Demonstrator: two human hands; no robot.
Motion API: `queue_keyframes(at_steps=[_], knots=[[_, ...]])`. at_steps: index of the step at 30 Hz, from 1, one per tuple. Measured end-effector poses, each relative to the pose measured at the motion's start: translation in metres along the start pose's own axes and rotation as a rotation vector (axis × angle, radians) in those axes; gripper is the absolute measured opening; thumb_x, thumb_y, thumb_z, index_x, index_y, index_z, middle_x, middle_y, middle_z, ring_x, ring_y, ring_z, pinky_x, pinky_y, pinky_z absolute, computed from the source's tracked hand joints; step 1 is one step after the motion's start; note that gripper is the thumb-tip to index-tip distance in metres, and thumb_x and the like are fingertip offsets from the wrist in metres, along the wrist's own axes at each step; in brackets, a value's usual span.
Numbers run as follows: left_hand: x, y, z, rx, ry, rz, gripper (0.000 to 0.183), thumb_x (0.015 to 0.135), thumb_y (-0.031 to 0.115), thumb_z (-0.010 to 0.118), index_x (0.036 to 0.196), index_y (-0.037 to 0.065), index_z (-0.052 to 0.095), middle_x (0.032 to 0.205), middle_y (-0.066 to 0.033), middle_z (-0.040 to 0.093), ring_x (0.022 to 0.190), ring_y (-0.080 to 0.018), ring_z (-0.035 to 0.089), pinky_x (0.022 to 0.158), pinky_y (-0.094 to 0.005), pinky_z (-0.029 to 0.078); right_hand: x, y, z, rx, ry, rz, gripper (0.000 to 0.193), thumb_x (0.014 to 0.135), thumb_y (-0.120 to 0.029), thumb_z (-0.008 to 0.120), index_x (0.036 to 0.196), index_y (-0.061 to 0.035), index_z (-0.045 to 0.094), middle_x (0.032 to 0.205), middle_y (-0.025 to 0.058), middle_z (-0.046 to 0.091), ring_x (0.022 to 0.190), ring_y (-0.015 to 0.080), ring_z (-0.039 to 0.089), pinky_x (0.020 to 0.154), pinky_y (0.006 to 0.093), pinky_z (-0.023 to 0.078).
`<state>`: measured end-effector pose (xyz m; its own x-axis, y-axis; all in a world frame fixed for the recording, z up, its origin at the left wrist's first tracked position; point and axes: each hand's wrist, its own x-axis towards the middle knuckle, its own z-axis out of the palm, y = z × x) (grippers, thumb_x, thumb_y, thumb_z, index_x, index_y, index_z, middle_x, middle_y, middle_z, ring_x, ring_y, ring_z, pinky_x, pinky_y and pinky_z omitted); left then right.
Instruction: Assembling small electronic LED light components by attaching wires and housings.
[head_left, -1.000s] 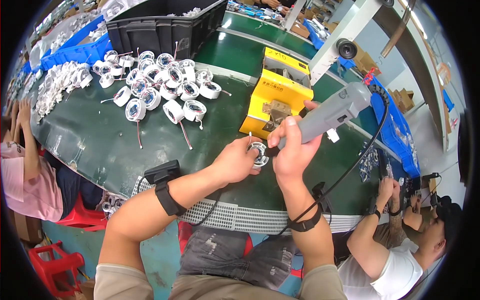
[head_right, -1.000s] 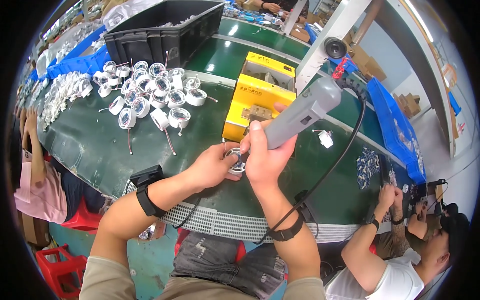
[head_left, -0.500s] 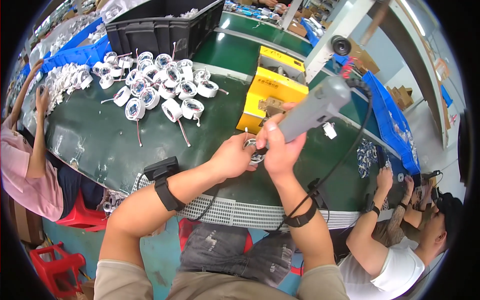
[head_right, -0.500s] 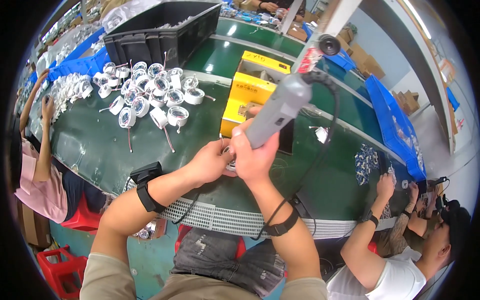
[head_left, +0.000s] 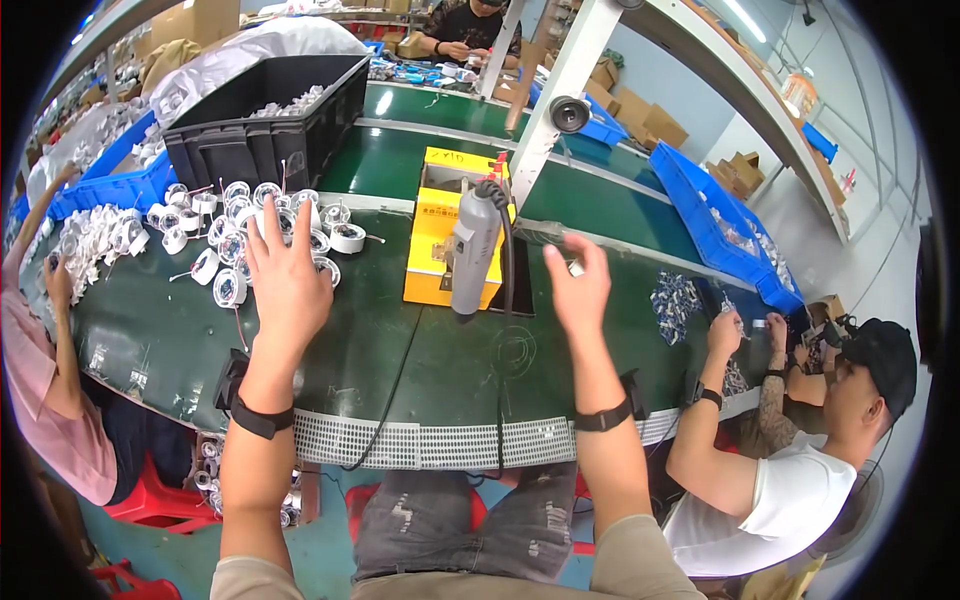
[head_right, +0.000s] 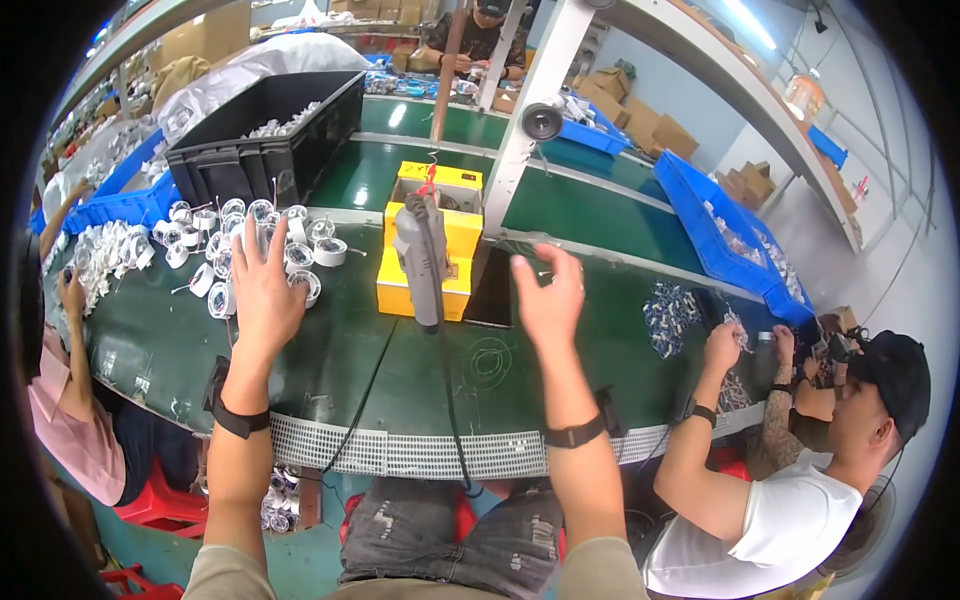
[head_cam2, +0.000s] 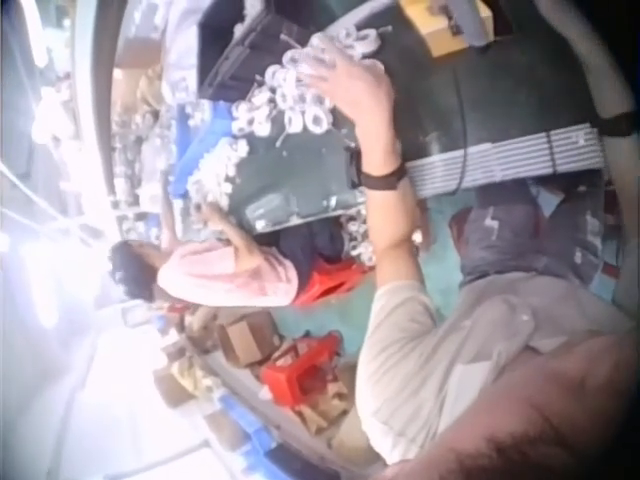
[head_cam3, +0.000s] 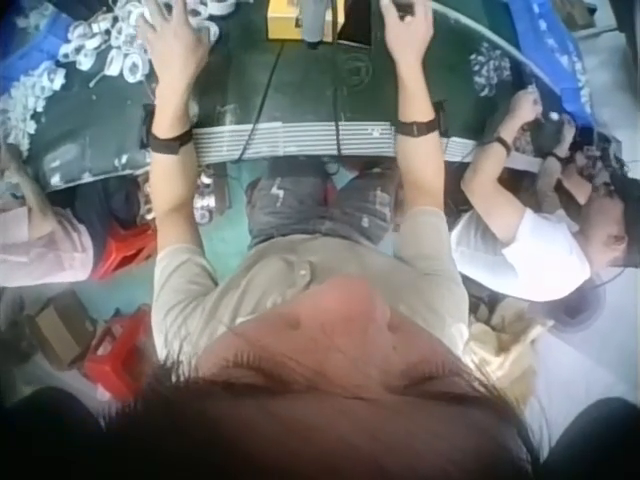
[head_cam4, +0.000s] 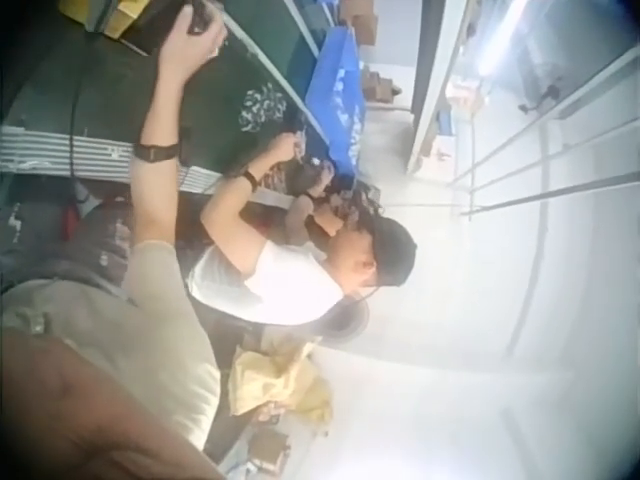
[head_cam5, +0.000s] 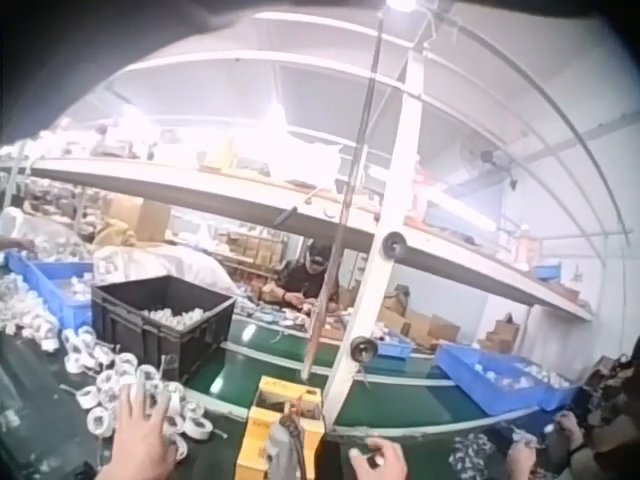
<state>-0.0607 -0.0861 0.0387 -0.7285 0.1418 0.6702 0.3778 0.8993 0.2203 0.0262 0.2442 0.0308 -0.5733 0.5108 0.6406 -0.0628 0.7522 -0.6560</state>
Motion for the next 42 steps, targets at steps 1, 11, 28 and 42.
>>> queue_keyframes(at_steps=[1, 11, 28, 42], knots=[[-0.001, 0.005, -0.001, -0.047, 0.017, 0.05, 0.066, 0.071, 0.005, 0.07, 0.132, 0.008, 0.047, 0.14, -0.0251, 0.038, 0.126, -0.05, 0.037, 0.104, -0.0542, 0.034, 0.005, 0.016, -0.012, -0.33, 0.009, -0.062, 0.039, 0.077, -0.028, 0.075, 0.105, -0.0046, 0.064, 0.112, 0.014, 0.06, 0.11, 0.03, 0.054, 0.097, 0.0392, 0.041], [-0.021, 0.045, -0.02, -0.624, -0.163, 0.094, 0.008, 0.083, 0.006, 0.063, 0.086, -0.001, 0.065, 0.073, -0.0135, 0.063, 0.063, -0.0236, 0.064, 0.061, -0.0305, 0.05, -0.002, 0.061, -0.015, -0.558, -0.023, -0.115, 0.019, 0.074, -0.025, 0.075, 0.08, -0.0086, 0.068, 0.112, 0.0086, 0.058, 0.119, 0.0308, 0.043, 0.104, 0.0462, 0.028], [-0.041, 0.077, 0.027, -1.28, -1.218, -0.255, 0.066, 0.092, 0.043, 0.057, 0.139, 0.001, 0.038, 0.135, -0.0151, 0.05, 0.122, -0.0373, 0.05, 0.102, -0.0506, 0.039, -0.011, 0.033, 0.015, 0.344, -0.1, -0.441, 0.036, 0.053, -0.011, 0.068, 0.088, -0.0065, 0.059, 0.083, 0.0102, 0.059, 0.083, 0.0333, 0.058, 0.069, 0.0412, 0.049], [-0.01, -0.004, 0.075, -1.676, -1.111, -0.238, 0.036, 0.093, 0.016, 0.05, 0.121, -0.006, 0.054, 0.114, -0.0143, 0.061, 0.105, -0.0248, 0.058, 0.092, -0.0319, 0.046, -0.072, -0.07, 0.065, 0.838, 0.227, -0.271, 0.022, 0.067, -0.025, 0.068, 0.08, -0.0068, 0.068, 0.075, 0.0084, 0.064, 0.074, 0.0301, 0.063, 0.066, 0.0389, 0.051]])
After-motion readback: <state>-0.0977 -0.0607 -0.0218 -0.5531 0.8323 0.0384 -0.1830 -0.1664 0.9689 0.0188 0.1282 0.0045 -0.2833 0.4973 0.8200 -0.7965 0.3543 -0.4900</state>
